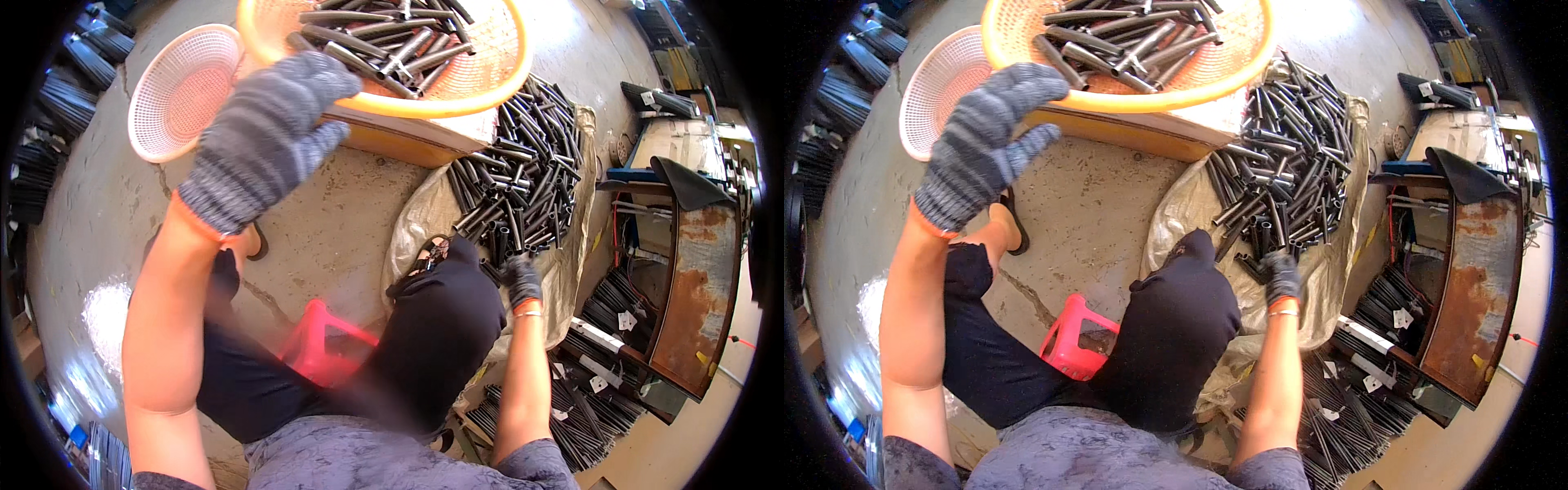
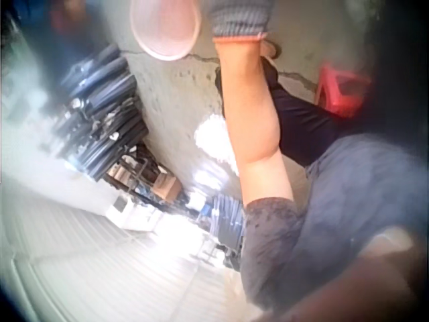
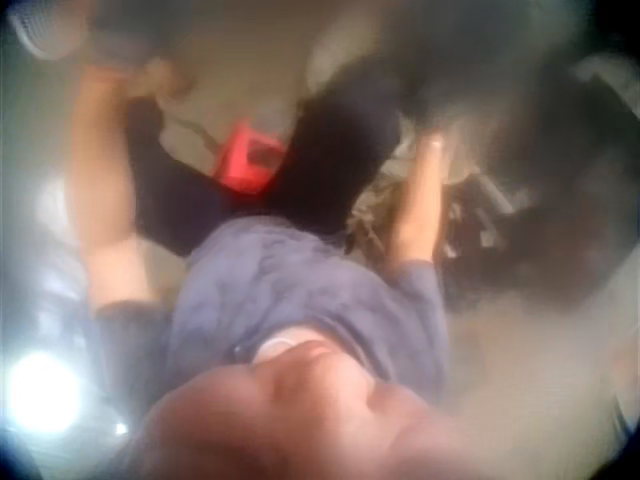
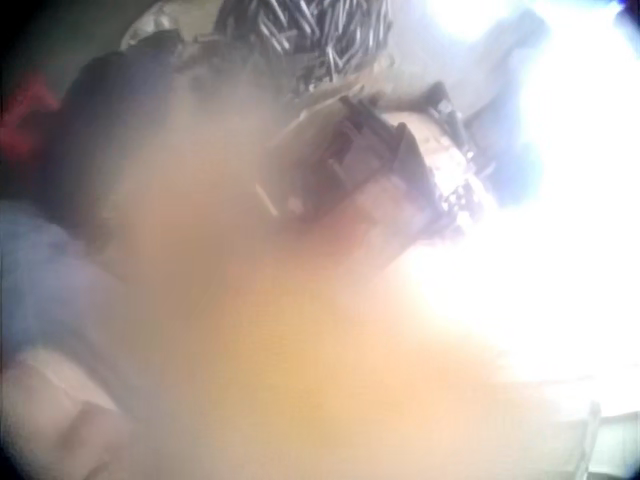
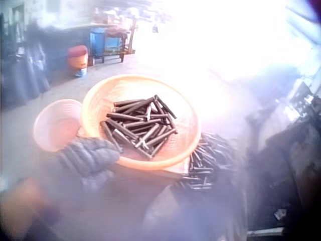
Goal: The person picks up metal tubes from a pile, checks the inside of the tubes using a rod, and places the tubes into a basket.
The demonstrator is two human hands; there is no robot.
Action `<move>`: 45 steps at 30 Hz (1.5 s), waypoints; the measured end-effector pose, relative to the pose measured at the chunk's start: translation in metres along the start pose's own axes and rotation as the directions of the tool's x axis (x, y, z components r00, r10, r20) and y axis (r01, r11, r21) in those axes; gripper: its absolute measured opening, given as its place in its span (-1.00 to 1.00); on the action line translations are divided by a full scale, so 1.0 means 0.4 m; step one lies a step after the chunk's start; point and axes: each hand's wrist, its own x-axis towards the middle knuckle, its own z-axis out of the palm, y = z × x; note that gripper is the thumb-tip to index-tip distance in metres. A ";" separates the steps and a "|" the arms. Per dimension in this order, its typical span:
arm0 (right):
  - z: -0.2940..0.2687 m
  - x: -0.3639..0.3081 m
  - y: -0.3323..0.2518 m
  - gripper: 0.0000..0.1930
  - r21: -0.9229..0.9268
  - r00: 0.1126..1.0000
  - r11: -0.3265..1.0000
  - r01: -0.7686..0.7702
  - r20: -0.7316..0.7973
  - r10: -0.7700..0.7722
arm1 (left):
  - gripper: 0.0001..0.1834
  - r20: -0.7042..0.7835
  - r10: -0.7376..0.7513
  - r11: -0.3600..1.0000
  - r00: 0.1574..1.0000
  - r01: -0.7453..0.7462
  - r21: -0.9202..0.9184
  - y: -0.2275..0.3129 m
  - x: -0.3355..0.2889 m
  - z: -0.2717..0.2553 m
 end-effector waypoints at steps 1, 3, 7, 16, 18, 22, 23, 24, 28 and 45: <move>0.094 -0.024 0.035 -0.90 0.023 0.975 0.992 -0.124 -0.182 0.126 | -0.58 0.030 -0.041 0.998 0.999 0.040 0.045 -0.004 -0.011 -0.028; 0.050 -0.009 0.160 -0.87 -0.249 0.966 0.954 -0.167 -0.233 0.108 | -0.52 0.071 -0.072 0.996 0.995 0.068 0.061 0.004 0.001 -0.055; -0.118 0.069 0.409 -0.64 -0.951 0.977 0.309 -0.014 -0.078 -0.197 | -0.54 0.048 -0.061 0.993 0.997 0.065 -0.103 0.005 0.026 -0.009; 0.219 0.171 0.210 -0.65 -0.954 0.994 0.289 -0.081 -0.100 -0.051 | -0.54 0.145 -0.080 0.995 0.986 0.087 -0.041 0.028 0.023 -0.004; 0.221 0.174 0.230 -0.66 -0.938 0.990 0.340 -0.066 -0.103 -0.092 | -0.53 0.175 -0.084 0.994 0.981 0.094 -0.052 0.024 0.024 0.003; 0.227 0.139 0.231 -0.78 -0.916 0.914 0.386 0.112 -0.058 -0.402 | -0.52 0.196 -0.050 0.999 0.979 0.050 0.007 0.023 0.017 0.006; 0.217 0.132 0.226 -0.81 -0.922 0.852 0.330 0.205 0.002 -0.524 | -0.52 0.203 -0.058 0.998 0.977 0.058 0.006 0.025 0.018 0.001; 0.178 0.143 0.231 -0.85 -0.796 0.806 0.548 0.257 -0.137 -0.576 | -0.53 0.206 -0.059 0.998 0.977 0.061 -0.003 0.027 0.022 0.000; 0.078 0.184 0.185 -0.81 -0.197 0.804 0.933 0.301 -0.473 -0.360 | -0.54 0.209 -0.085 0.996 0.974 0.092 -0.021 0.039 0.018 -0.006; 0.216 -0.004 0.089 -0.93 0.154 0.957 0.983 0.095 -0.287 -0.047 | -0.56 0.177 -0.051 0.999 0.983 0.053 -0.010 0.034 0.015 -0.013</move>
